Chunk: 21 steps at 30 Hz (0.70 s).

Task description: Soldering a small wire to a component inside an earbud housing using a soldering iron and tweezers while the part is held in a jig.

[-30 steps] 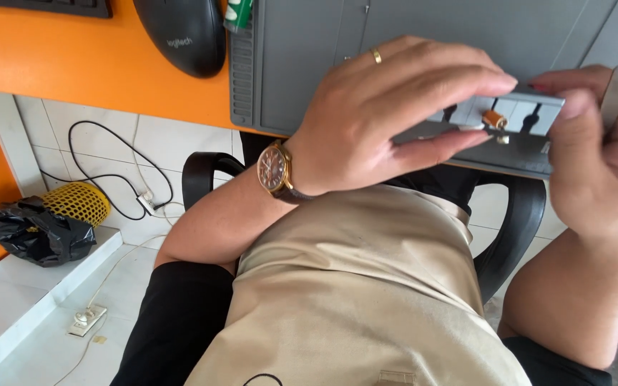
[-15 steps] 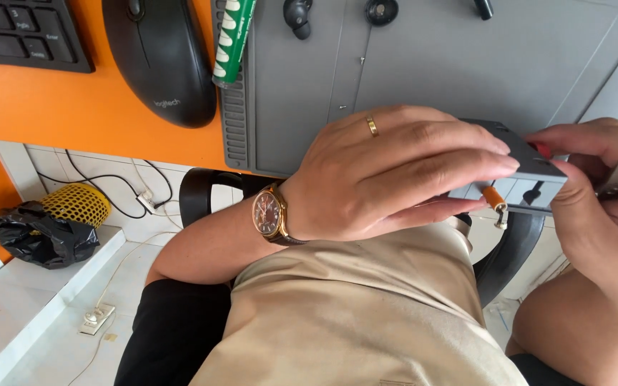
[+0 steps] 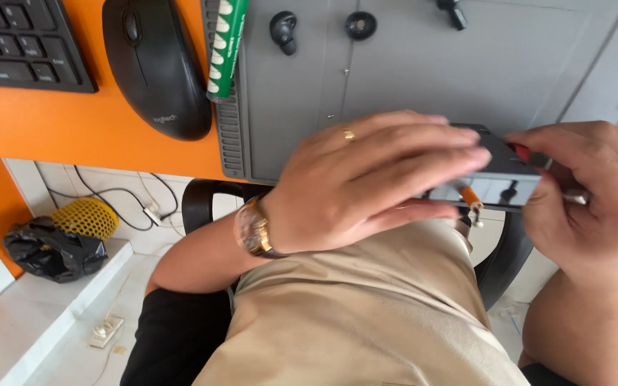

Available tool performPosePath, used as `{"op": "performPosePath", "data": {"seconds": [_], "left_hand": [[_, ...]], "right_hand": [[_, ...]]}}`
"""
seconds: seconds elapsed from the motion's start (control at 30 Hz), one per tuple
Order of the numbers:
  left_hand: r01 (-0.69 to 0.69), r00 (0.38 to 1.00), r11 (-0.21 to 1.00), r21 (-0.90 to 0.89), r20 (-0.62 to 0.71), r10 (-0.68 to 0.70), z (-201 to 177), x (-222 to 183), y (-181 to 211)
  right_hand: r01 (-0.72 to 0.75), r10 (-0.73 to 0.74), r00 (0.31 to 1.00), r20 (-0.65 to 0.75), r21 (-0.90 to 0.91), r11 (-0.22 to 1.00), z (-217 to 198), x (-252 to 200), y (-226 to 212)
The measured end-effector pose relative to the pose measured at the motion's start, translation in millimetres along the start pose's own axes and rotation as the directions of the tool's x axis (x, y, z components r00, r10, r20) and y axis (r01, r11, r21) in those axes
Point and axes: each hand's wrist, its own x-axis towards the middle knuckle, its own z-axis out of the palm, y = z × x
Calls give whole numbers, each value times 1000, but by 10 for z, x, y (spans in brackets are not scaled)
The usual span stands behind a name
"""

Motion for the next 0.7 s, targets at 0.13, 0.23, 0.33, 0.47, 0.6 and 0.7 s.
{"op": "performPosePath", "data": {"seconds": [0.13,0.23,0.33,0.47,0.6,0.7], "left_hand": [[54,984,986,156,161,-80,-129,-114,0],[81,989,992,100,119,-93,-151,-162,9],[128,990,986,106,39,-133,-26,-197,80],[297,950,925,-239,-22,-310,204,-88,191],[425,905,872,-242,120,-407,66,50,198],[385,909,907,-172,239,-341,-93,140,160]], "right_hand": [[-74,72,995,-62,-38,997,31,-37,-119],[-155,155,983,-100,7,988,68,10,-211],[-93,102,993,-66,120,988,69,223,-284],[-38,46,999,-30,215,976,63,397,-319],[-197,213,977,-10,335,921,17,444,-471],[-209,231,973,20,506,837,-56,484,-542]]}}
